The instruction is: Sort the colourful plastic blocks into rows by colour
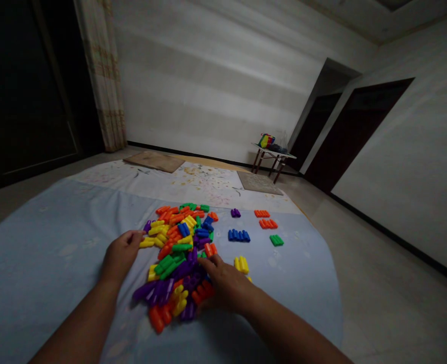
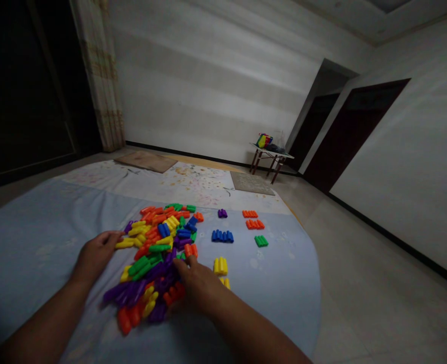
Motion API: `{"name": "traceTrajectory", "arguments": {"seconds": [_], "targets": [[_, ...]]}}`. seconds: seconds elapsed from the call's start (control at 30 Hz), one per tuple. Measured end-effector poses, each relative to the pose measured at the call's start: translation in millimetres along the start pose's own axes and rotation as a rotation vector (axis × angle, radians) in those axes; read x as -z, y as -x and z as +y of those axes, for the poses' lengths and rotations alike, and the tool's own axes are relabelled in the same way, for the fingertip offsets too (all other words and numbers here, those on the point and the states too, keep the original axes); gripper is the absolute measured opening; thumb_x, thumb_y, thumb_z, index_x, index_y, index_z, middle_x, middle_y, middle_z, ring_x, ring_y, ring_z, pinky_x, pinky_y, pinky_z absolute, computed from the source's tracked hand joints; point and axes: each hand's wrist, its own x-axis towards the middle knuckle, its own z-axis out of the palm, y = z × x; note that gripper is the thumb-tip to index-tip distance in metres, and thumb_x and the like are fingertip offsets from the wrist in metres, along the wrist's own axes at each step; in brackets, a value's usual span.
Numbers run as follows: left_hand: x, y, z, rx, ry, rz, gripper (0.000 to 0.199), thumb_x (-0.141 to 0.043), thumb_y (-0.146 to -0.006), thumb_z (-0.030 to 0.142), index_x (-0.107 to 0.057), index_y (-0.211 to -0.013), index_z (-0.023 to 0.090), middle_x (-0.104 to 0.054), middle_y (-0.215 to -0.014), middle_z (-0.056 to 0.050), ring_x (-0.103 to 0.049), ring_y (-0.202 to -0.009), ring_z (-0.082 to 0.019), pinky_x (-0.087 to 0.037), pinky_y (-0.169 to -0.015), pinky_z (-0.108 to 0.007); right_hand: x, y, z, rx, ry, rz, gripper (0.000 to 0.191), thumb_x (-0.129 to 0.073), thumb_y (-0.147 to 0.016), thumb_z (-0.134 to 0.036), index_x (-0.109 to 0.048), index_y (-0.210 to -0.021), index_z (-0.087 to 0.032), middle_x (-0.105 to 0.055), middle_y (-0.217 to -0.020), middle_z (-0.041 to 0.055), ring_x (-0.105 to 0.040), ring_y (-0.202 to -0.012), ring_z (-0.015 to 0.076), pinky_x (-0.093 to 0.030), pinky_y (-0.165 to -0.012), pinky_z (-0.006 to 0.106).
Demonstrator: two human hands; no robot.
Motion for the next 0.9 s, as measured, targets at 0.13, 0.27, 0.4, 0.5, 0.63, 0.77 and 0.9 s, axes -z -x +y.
{"name": "traceTrajectory", "arguments": {"seconds": [0.13,0.27,0.4,0.5,0.63,0.77,0.9], "targets": [[0.8,1,2,0.005,-0.003,-0.001,0.036,-0.042,-0.072,0.044,-0.064,-0.085,0.018,-0.069,-0.079,-0.003,-0.063,-0.078,-0.018,-0.047,-0.069,-0.023,3,-21,2,0.025,-0.010,0.026,0.093,-0.075,-0.051,-0.049,-0.034,-0.132,-0.027,-0.046,-0.119,0.0105,-0.055,-0.100,0.0272,-0.046,-0.078,0.035],[0.2,0,1,0.003,-0.002,-0.013,0.037,-0.041,-0.073,0.044,-0.064,-0.085,0.018,-0.069,-0.079,-0.003,-0.063,-0.075,-0.018,-0.047,-0.067,-0.023,7,-43,3,0.049,-0.035,0.087,0.085,-0.076,-0.053,-0.048,-0.042,-0.127,-0.022,-0.047,-0.118,0.0116,-0.053,-0.102,0.0260,-0.045,-0.084,0.035],[-0.5,0,-2,0.010,-0.008,-0.016,0.038,-0.040,-0.073,0.045,-0.063,-0.087,0.018,-0.069,-0.080,-0.003,-0.062,-0.077,-0.018,-0.046,-0.068,-0.023,8,-59,5,-0.038,-0.062,0.199,0.070,-0.072,-0.062,-0.039,-0.045,-0.123,-0.022,-0.048,-0.117,0.0105,-0.053,-0.103,0.0244,-0.045,-0.084,0.035],[-1.3,-1,-4,0.001,-0.020,-0.008,0.037,-0.039,-0.074,0.044,-0.063,-0.086,0.018,-0.069,-0.082,-0.003,-0.062,-0.080,-0.018,-0.046,-0.069,-0.023,13,-57,8,-0.063,-0.088,0.280,0.067,-0.071,-0.064,-0.041,-0.045,-0.123,-0.024,-0.050,-0.116,0.0089,-0.055,-0.100,0.0234,-0.045,-0.083,0.035],[-2.6,-2,-5,-0.031,-0.082,-0.009,0.037,-0.037,-0.076,0.044,-0.062,-0.087,0.019,-0.068,-0.086,-0.004,-0.061,-0.081,-0.018,-0.045,-0.070,-0.023,24,-39,21,-0.049,-0.162,0.434,0.050,-0.061,-0.074,-0.043,-0.049,-0.119,-0.024,-0.053,-0.109,0.0075,-0.059,-0.081,0.0157,-0.047,-0.077,0.031],[-2.7,3,1,-0.143,-0.321,0.019,0.038,-0.035,-0.079,0.043,-0.063,-0.085,0.019,-0.067,-0.089,-0.006,-0.058,-0.084,-0.020,-0.043,-0.074,-0.028,30,-18,51,-0.051,-0.216,0.589,0.035,-0.053,-0.080,-0.039,-0.056,-0.109,-0.020,-0.058,-0.099,0.0069,-0.058,-0.069,0.0116,-0.048,-0.071,0.028],[-2.7,12,16,-0.218,-0.574,0.127,0.037,-0.034,-0.081,0.042,-0.063,-0.089,0.021,-0.065,-0.099,-0.007,-0.053,-0.096,-0.027,-0.038,-0.082,-0.041,29,2,84,-0.131,-0.232,0.659,0.030,-0.050,-0.081,-0.038,-0.060,-0.100,-0.017,-0.062,-0.092,0.0073,-0.058,-0.068,0.0127,-0.048,-0.066,0.027]]}}
